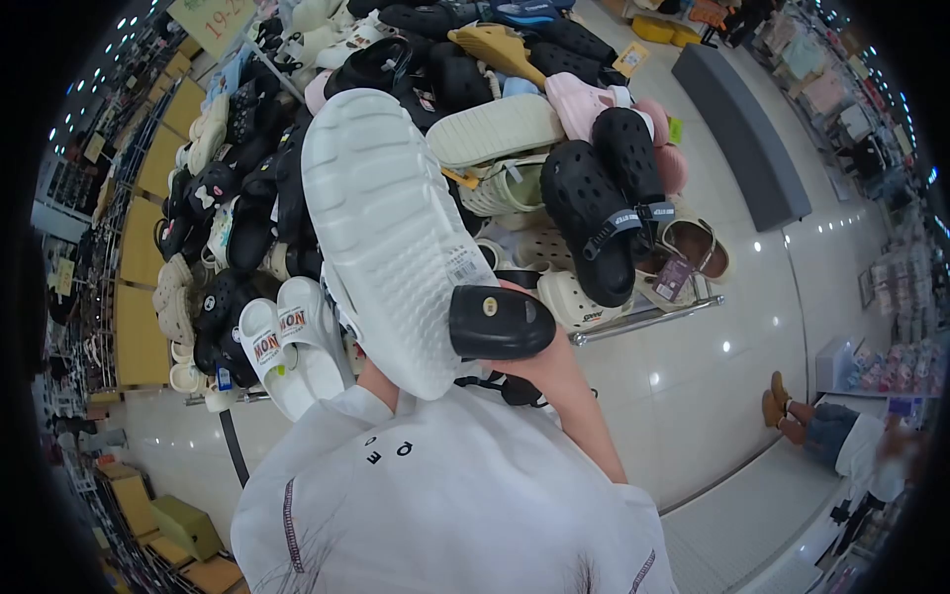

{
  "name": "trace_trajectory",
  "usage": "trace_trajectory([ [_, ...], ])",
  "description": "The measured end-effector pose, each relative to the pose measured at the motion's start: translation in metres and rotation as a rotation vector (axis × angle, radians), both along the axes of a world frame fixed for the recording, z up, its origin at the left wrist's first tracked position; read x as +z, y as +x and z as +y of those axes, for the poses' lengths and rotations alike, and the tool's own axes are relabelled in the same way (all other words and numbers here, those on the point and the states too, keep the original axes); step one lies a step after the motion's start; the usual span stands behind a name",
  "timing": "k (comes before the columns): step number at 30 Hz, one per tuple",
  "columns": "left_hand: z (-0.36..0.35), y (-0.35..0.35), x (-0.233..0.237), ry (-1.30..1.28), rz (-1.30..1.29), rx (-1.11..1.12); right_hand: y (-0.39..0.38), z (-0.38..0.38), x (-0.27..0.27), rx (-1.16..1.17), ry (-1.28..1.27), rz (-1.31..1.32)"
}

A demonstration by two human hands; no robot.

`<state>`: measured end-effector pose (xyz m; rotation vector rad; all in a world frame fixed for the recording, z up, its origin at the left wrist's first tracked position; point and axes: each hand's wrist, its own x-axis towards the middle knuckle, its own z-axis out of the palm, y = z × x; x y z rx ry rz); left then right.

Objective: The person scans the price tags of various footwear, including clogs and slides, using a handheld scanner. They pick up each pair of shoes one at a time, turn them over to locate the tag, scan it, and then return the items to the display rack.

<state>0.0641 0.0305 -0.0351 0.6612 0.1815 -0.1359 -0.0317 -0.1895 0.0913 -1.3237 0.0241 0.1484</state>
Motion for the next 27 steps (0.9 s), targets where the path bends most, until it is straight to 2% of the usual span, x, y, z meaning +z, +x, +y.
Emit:
trace_trajectory([
  [2,0.001,0.002,-0.005,0.015,0.010,-0.018,0.001,-0.005,-0.001,-0.026,-0.026,-0.006],
  [5,-0.003,0.007,-0.010,0.030,0.023,-0.052,0.002,-0.018,-0.003,-0.170,-0.090,0.147],
  [7,-0.009,0.012,-0.014,0.028,0.029,-0.066,0.004,-0.024,-0.007,-0.176,-0.178,0.140],
  [9,-0.014,0.013,-0.016,0.023,0.037,-0.066,0.007,-0.026,-0.005,-0.227,-0.323,-0.018],
  [10,-0.015,0.012,-0.018,0.024,0.044,-0.065,0.006,-0.028,-0.008,-0.223,-0.329,-0.014],
  [12,-0.016,0.008,-0.022,0.027,0.063,-0.057,0.000,-0.036,-0.014,-0.312,-0.499,-0.017],
  [19,-0.018,0.000,-0.030,0.058,0.113,-0.050,0.006,-0.035,0.011,-0.341,-0.548,0.048],
  [23,-0.018,-0.001,-0.030,0.070,0.124,-0.037,0.016,-0.024,0.007,-0.322,-0.574,-0.017],
  [25,-0.017,-0.001,-0.029,0.079,0.126,-0.034,0.019,-0.020,0.000,-0.296,-0.684,-0.065],
  [27,-0.021,0.001,-0.020,0.086,0.124,-0.039,0.018,-0.026,-0.010,-0.322,-0.630,-0.051],
])
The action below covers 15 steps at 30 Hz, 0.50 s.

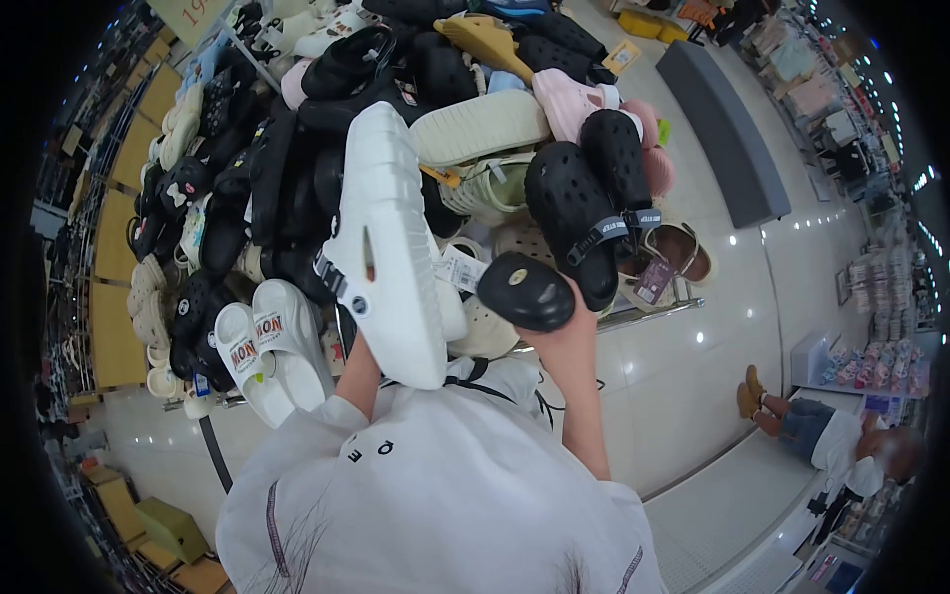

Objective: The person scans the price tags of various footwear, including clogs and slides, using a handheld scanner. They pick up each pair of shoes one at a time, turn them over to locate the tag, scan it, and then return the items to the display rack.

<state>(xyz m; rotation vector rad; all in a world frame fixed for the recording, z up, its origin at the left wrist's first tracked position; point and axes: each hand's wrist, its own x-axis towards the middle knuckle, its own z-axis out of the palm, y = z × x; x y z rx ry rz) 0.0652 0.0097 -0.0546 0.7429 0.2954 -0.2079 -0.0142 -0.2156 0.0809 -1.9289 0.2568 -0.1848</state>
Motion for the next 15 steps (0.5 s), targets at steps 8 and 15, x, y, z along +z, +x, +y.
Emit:
trace_trajectory([
  [8,-0.040,0.007,0.049,0.757,-0.338,0.067,-0.044,-0.046,-0.022,-0.390,-0.032,0.115],
  [15,-0.073,0.030,0.022,1.275,-0.253,-0.255,-0.094,-0.046,-0.038,-0.588,0.028,0.251],
])
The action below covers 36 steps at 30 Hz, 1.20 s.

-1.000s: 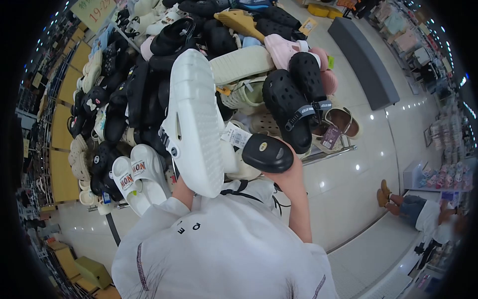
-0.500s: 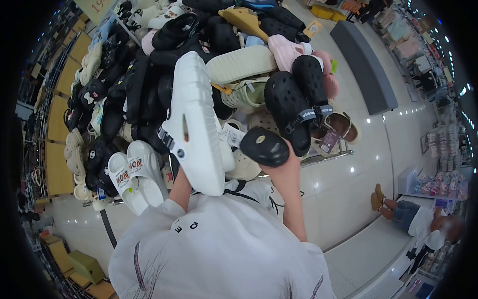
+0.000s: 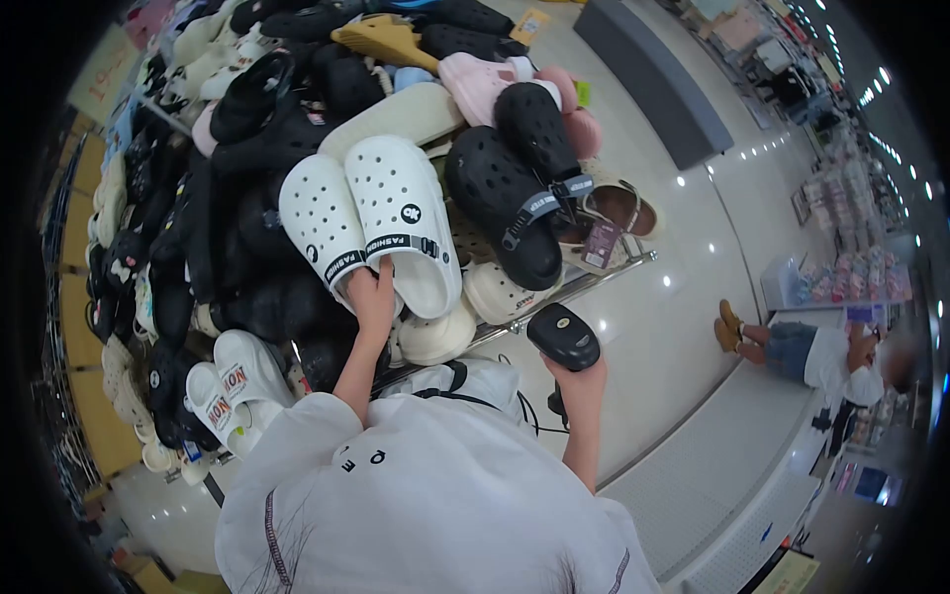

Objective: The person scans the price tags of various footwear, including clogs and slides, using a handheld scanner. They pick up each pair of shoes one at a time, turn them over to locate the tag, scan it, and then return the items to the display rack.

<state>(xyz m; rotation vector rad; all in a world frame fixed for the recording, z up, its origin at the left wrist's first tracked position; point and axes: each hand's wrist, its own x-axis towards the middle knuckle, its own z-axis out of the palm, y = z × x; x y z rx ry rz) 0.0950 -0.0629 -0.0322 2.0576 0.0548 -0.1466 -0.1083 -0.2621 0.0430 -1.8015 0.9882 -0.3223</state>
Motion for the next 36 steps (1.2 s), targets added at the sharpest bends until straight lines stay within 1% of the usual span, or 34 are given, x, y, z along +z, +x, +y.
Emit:
trace_trajectory([
  [1,-0.004,0.000,-0.010,0.000,0.006,-0.021,-0.004,0.001,-0.002,-0.021,0.000,0.006],
  [3,-0.009,0.002,-0.025,0.190,-0.347,-0.009,-0.010,0.002,-0.004,-0.075,0.030,0.024],
  [5,-0.010,0.003,-0.029,0.188,-0.328,-0.034,-0.013,0.004,-0.005,-0.128,0.041,0.040],
  [7,-0.010,0.000,-0.016,0.041,-0.366,0.010,-0.016,0.004,-0.006,-0.167,0.057,0.058],
  [8,-0.007,-0.004,-0.012,-0.044,-0.101,0.024,-0.016,0.002,-0.006,-0.170,0.054,0.067],
  [9,-0.009,-0.012,-0.017,-0.039,-0.097,0.023,-0.016,0.000,-0.007,-0.170,0.052,0.074],
  [11,-0.016,-0.030,-0.028,-0.316,-0.303,0.231,-0.017,-0.008,-0.009,-0.162,0.054,0.053],
  [12,-0.019,-0.041,-0.009,-0.316,-0.173,0.146,-0.018,-0.013,-0.010,-0.152,0.051,0.033],
  [13,-0.026,-0.048,-0.001,-0.313,-0.174,0.148,-0.018,-0.020,-0.014,-0.149,0.054,0.032],
  [15,-0.046,-0.058,0.010,-0.377,-0.224,-0.286,-0.019,-0.037,-0.022,-0.161,0.074,0.030],
  [17,-0.077,-0.062,0.030,-0.424,-0.170,-0.536,-0.016,-0.056,-0.024,-0.141,0.083,0.032],
  [19,-0.115,-0.063,0.045,-0.364,-0.107,-0.626,-0.011,-0.076,-0.027,-0.115,0.096,0.026],
  [20,-0.136,-0.063,0.045,-0.356,-0.115,-0.614,-0.008,-0.088,-0.027,-0.081,0.079,-0.007],
  [22,-0.175,-0.060,0.036,-0.297,0.004,-0.466,-0.004,-0.115,-0.026,-0.041,0.066,-0.051],
  [23,-0.191,-0.054,0.015,-0.241,-0.043,-0.435,-0.004,-0.130,-0.024,-0.015,0.057,-0.032],
  [25,-0.221,-0.041,0.010,-0.031,-0.028,-0.237,-0.006,-0.161,-0.022,0.016,0.058,-0.022],
  [26,-0.227,-0.030,0.005,-0.008,0.043,-0.217,-0.008,-0.177,-0.022,0.027,0.048,-0.007],
  [27,-0.236,-0.025,0.008,0.055,0.103,-0.109,-0.008,-0.193,-0.023,0.038,0.039,0.008],
  [29,-0.246,-0.016,-0.007,0.117,-0.319,0.057,-0.010,-0.224,-0.025,0.065,0.050,-0.008],
  [31,-0.247,-0.006,-0.010,0.234,-0.188,0.003,-0.012,-0.250,-0.027,0.098,0.023,-0.016],
  [32,-0.248,-0.001,-0.022,0.322,-0.171,-0.027,-0.011,-0.262,-0.025,0.123,0.041,-0.013],
  [33,-0.256,-0.001,-0.024,0.331,-0.162,-0.008,-0.010,-0.271,-0.025,0.144,0.048,-0.007],
  [35,-0.271,-0.002,-0.025,0.488,-0.438,0.238,-0.005,-0.286,-0.025,0.191,0.051,0.014],
  [36,-0.273,0.000,-0.026,0.476,-0.224,0.222,-0.003,-0.291,-0.024,0.211,0.060,0.019],
])
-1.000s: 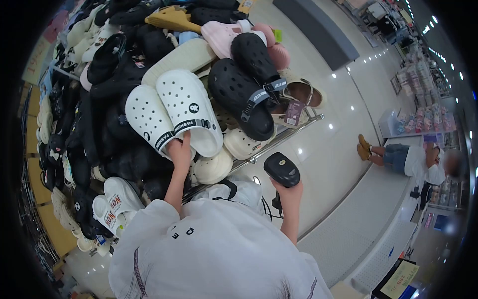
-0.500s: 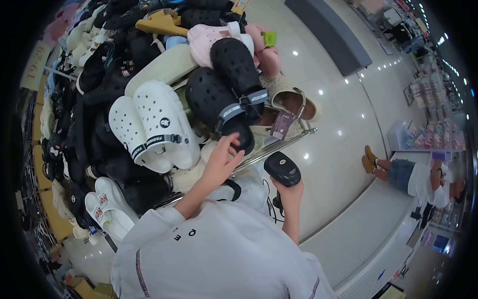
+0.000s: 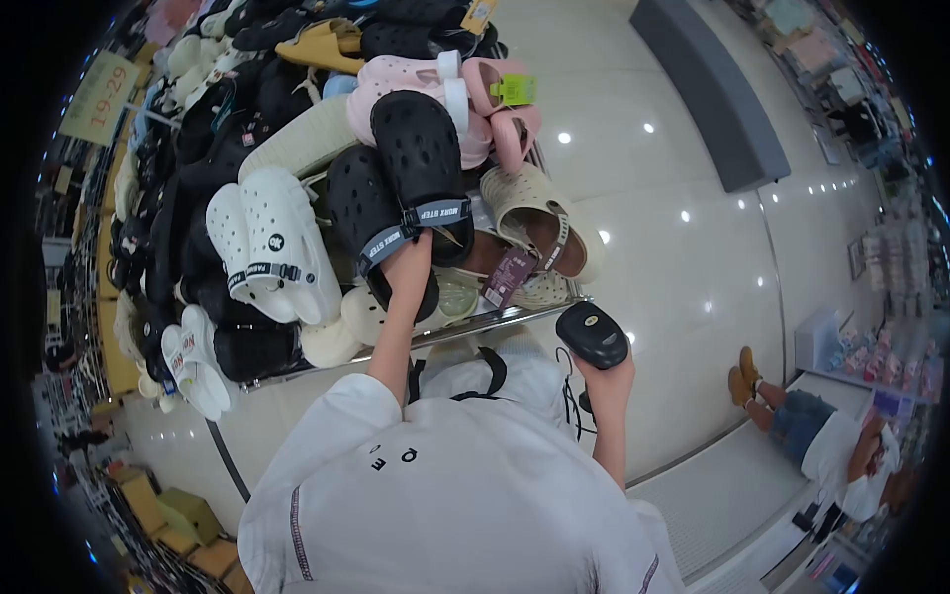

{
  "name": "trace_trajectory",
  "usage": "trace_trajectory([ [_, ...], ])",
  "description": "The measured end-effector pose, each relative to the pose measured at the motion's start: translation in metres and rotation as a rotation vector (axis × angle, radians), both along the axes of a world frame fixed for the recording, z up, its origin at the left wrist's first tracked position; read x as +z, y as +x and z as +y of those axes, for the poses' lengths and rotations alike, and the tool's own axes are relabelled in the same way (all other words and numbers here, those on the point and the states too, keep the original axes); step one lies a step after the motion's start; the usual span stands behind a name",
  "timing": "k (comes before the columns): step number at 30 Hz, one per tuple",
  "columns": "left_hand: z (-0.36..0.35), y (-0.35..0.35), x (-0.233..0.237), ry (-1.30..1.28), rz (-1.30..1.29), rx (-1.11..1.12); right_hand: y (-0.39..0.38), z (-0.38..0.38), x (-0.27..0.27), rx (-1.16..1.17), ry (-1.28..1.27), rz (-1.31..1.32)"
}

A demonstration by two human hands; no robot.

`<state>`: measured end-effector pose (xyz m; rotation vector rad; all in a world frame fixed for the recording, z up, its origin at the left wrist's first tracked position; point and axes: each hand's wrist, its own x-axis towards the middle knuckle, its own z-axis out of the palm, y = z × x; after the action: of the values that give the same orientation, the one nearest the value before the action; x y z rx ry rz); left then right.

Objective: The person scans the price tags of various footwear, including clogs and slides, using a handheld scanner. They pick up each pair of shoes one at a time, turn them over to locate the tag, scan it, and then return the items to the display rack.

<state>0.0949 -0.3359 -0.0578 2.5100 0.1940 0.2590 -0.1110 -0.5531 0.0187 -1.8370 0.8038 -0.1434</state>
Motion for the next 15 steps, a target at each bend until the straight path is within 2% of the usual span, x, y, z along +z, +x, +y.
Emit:
trace_trajectory([
  [3,-0.007,0.002,0.006,0.026,0.003,0.124,0.011,-0.008,0.002,0.031,0.033,0.022],
  [5,-0.007,0.001,0.019,0.019,0.027,0.124,0.018,-0.008,0.003,0.070,0.061,-0.016],
  [7,-0.006,0.002,0.013,-0.043,-0.038,0.117,0.025,-0.005,0.004,0.095,0.087,-0.055],
  [10,0.004,0.004,-0.015,0.027,-0.145,0.126,0.032,-0.005,0.004,0.121,0.118,-0.116],
  [11,0.007,0.006,-0.026,-0.047,-0.402,0.146,0.032,-0.005,0.003,0.130,0.123,-0.140],
  [13,0.007,0.003,0.003,-0.256,-0.564,0.133,0.032,-0.008,0.007,0.159,0.100,-0.125],
  [14,0.011,-0.005,0.018,-0.489,-0.280,0.109,0.031,-0.010,0.010,0.194,0.074,-0.114],
  [15,0.011,-0.009,0.023,-0.559,-0.229,0.123,0.032,-0.012,0.016,0.201,0.077,-0.118],
])
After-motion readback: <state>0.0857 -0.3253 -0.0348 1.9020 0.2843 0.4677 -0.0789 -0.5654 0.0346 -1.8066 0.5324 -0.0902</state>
